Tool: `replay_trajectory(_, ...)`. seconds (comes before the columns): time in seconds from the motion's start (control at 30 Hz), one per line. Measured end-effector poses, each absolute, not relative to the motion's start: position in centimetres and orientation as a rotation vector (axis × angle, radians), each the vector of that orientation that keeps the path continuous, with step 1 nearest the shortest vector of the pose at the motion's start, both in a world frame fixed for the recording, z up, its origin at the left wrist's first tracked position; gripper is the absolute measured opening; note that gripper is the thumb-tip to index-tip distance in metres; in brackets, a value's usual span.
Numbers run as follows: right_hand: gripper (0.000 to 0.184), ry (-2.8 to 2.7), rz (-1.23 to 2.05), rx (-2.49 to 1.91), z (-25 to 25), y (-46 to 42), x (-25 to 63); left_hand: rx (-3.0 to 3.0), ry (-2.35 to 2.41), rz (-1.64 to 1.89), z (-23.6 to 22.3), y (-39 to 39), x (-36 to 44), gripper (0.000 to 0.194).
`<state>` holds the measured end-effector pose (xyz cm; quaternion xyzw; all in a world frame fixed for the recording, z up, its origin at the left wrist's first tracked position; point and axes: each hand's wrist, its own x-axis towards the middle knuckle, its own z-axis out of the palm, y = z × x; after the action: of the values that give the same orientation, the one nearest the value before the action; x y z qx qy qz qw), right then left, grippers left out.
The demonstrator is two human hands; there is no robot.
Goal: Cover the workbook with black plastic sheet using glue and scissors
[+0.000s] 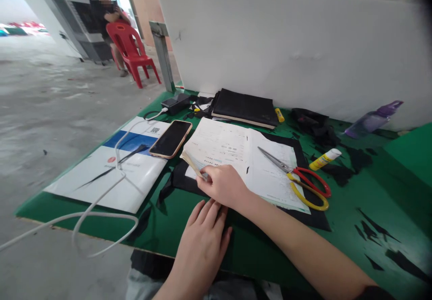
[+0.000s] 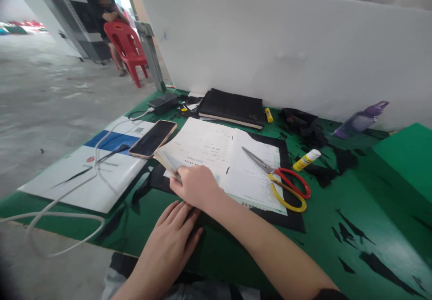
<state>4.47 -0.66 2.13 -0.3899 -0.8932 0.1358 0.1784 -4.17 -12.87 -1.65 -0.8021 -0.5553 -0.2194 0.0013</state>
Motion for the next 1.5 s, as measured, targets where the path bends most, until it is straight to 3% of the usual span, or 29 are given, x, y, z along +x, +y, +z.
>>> replay_trajectory(0.27,0.034,-2.600,0.349,-1.101,1.4,-1.1,3.9,-2.548,-1.703,-0.844,-1.2,-13.1,-4.5,0.030)
replay_trajectory(0.6,0.030,-2.790,0.039,-0.988,0.3,-2.1,3.2,-2.712,-1.544,-0.847,-0.2,-13.7,-7.0,0.031)
replay_trajectory(0.77,0.033,-2.781,0.015,-1.010,0.2,-2.1,3.3,-2.457,-1.830,-0.959,-1.1,-13.2,-11.1,0.021)
replay_trajectory(0.9,0.038,-2.777,0.015,-0.938,0.1,-2.1,3.5,-2.266,-2.067,-0.883,-1.7,-12.2,-14.0,0.029)
replay_trajectory(1.13,0.031,-2.800,0.123,-0.861,0.0,-2.1,3.6,-2.113,-2.270,-0.896,-2.0,-11.7,-14.7,0.033)
replay_trajectory(1.33,0.029,-2.790,0.127,-0.818,0.1,-2.6,4.1,-2.213,-2.274,-1.271,-1.3,-11.7,-14.0,0.039)
replay_trajectory(1.5,0.055,-2.713,0.094,-0.953,0.1,-3.2,3.9,-2.001,-2.416,-1.974,-0.1,-11.6,-13.2,0.035)
